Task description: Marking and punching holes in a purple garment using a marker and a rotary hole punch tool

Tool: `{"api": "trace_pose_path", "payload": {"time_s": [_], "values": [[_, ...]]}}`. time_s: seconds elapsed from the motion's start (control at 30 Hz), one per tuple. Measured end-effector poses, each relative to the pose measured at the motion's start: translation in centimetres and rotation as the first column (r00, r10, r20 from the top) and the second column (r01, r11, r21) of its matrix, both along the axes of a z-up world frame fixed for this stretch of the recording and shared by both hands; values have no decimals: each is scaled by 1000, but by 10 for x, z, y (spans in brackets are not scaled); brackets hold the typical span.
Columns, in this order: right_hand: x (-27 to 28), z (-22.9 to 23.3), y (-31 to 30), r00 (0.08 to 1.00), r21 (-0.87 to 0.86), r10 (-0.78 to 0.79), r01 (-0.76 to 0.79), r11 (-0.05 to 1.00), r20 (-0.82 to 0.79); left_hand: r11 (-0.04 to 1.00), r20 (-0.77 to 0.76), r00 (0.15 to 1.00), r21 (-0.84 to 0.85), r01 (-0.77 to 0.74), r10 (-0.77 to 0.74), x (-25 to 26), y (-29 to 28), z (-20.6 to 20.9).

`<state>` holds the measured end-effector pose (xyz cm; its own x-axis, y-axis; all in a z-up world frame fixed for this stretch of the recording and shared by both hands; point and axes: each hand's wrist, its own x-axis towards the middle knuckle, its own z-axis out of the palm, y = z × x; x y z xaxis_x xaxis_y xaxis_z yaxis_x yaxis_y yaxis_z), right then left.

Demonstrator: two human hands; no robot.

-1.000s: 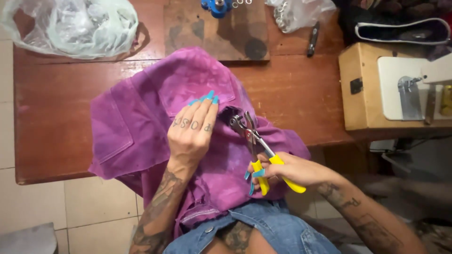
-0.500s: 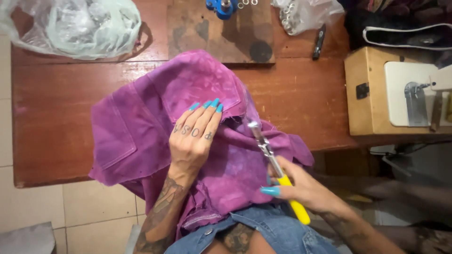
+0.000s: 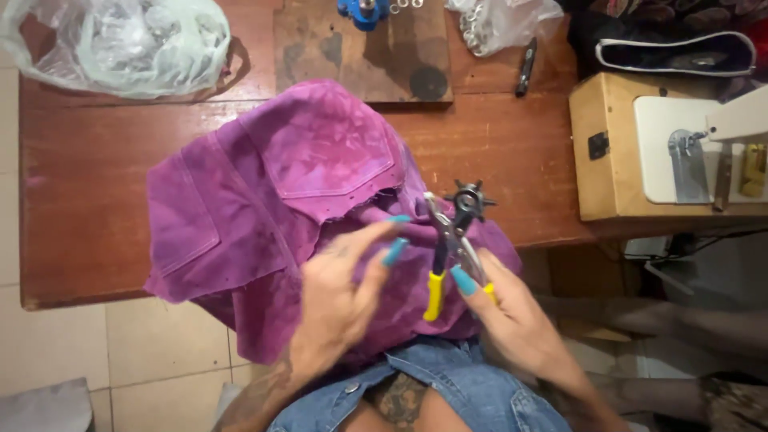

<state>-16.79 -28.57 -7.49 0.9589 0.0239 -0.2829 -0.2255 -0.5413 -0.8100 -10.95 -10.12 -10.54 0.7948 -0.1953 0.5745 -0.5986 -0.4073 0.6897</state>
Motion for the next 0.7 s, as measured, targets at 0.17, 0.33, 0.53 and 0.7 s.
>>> {"api": "trace_pose_path", "payload": {"time_s": [0.17,0.33,0.53,0.7], "values": [[8,-7,23,977,16,96,-101,995,190,786,-602,600,-614,73,-527,-20,-27,-9],[0,-46,23,926,327,-207,99,940,315,848,-544,772,-529,-11,-329,-26,-42,-23],[-2,-30,14,993,259,-99,113,959,-66,949,-371,892,-271,163,-259,-22,-49,-17],[0,-24,3,983,416,78,-2,909,-167,870,-264,886,221,440,-382,14,-30,-1]]}}
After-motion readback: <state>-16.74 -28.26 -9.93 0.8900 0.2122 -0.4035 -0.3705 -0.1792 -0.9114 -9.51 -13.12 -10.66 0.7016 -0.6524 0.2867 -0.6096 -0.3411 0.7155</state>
